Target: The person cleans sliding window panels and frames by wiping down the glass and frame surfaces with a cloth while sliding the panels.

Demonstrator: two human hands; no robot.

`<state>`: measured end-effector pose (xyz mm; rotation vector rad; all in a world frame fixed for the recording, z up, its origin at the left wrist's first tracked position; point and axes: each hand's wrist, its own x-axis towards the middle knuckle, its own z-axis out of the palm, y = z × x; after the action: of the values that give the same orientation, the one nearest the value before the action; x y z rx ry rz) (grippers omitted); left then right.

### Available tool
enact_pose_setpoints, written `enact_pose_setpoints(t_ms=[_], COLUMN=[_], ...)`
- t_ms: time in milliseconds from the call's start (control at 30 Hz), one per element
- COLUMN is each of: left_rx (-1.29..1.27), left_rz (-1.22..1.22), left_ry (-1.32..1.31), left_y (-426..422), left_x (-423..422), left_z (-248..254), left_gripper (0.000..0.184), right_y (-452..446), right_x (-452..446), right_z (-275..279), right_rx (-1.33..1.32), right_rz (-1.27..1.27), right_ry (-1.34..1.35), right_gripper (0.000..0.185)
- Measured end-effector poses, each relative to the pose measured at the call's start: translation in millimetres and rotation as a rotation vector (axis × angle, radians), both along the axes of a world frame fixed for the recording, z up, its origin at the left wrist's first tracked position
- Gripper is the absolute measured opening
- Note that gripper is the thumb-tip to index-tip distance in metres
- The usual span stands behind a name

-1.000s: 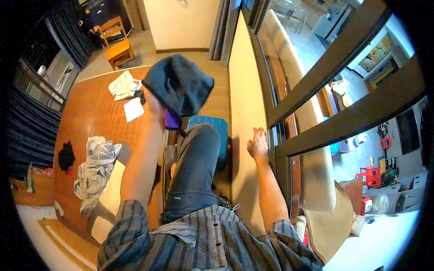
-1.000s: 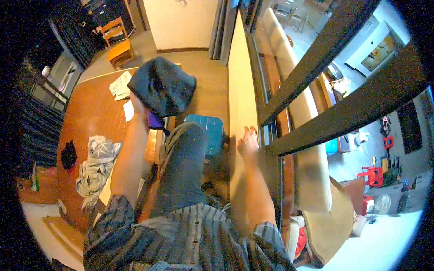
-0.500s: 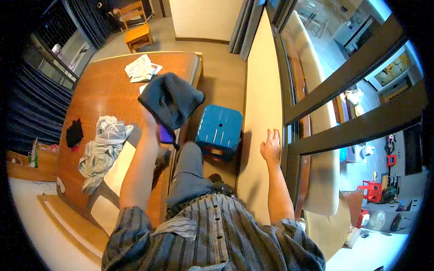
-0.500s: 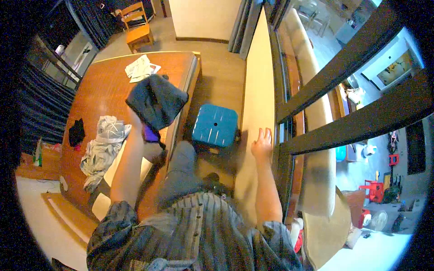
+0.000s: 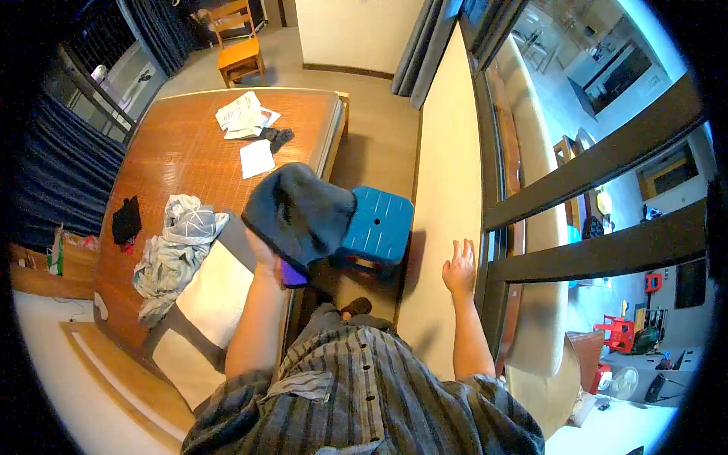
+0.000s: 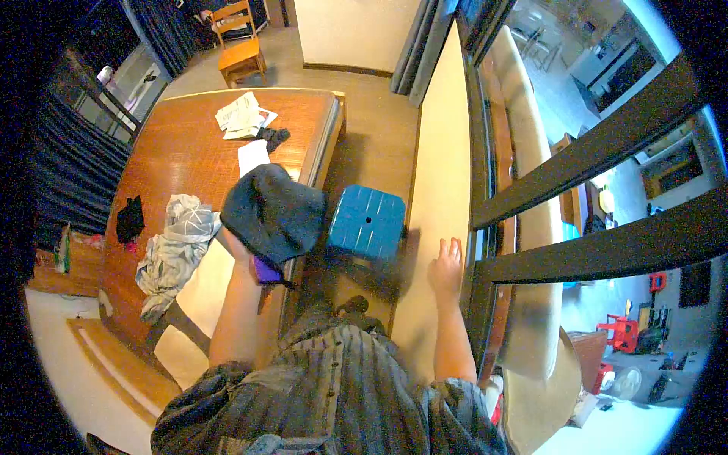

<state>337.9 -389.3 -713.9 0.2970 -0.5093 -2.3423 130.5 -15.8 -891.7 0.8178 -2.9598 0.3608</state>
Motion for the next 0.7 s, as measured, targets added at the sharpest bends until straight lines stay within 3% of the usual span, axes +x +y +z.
enact_pose_setpoints(t_ms=[133, 333, 700], left_rx=[-0.121, 0.084, -0.002], left_rz=[0.011, -0.036, -0.075], left_ry=[-0.099, -0.080, -0.088], left_y=[-23, -24, -80], left_x=[0, -18, -72], left_z=[-22, -48, -72], left_gripper=[0.060, 0.059, 0.065], right_y=[-2, 0, -4], right_x=[2, 0, 0], right_z=[5, 5, 5], right_rx=[0.017, 0.055, 0.132], right_rz=[0.010, 0.044, 0.039], right_ry=[0.013, 0.020, -0.039], right_gripper=[0.059, 0.058, 0.058])
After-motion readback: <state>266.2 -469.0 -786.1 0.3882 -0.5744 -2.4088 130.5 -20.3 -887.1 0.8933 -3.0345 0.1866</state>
